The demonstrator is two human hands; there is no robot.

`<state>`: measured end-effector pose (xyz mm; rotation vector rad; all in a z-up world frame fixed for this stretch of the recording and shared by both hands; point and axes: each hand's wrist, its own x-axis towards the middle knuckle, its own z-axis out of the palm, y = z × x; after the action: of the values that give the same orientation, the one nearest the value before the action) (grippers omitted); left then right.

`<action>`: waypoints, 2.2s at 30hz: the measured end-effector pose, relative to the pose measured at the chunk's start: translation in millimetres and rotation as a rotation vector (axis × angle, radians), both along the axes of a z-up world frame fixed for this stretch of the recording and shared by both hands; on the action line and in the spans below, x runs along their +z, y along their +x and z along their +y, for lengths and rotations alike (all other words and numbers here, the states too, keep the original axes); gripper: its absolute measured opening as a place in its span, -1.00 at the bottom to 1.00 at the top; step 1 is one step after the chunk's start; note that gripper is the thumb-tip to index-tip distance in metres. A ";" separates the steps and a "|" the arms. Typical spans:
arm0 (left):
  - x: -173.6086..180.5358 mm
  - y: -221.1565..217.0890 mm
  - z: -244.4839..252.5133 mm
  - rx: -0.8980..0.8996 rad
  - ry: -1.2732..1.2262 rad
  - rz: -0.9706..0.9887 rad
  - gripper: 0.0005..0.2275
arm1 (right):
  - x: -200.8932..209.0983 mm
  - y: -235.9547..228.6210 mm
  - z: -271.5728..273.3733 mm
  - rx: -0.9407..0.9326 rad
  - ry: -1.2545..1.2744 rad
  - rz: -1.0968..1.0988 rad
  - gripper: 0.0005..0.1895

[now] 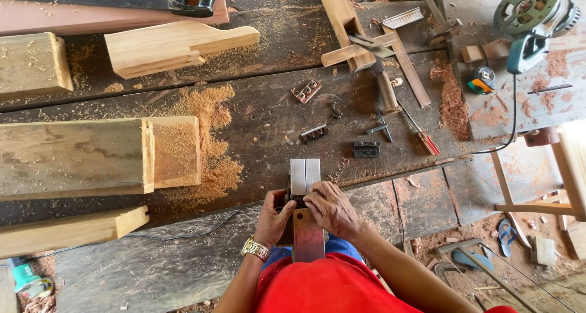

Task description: Assembling or adjusting the metal components of a hand planer on a workbench.

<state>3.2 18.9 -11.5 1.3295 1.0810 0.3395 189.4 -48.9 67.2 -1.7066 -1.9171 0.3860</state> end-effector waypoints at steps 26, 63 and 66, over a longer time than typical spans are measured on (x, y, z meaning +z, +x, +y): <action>-2.1 0.0 0.5 0.052 -0.006 0.017 -0.41 | -2.1 1.9 3.1 -0.019 -0.052 0.027 -0.84; -5.7 2.4 7.5 0.005 -0.180 -0.072 -0.32 | -5.5 6.1 1.3 -0.021 -0.126 0.036 -0.84; -4.2 2.6 11.3 -0.011 -0.235 -0.083 -0.28 | -5.1 7.9 1.0 0.011 -0.095 0.055 -0.84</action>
<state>5.8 30.2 -15.8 1.1029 1.0112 0.2491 197.2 -47.9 62.0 -1.7277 -1.8969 0.5302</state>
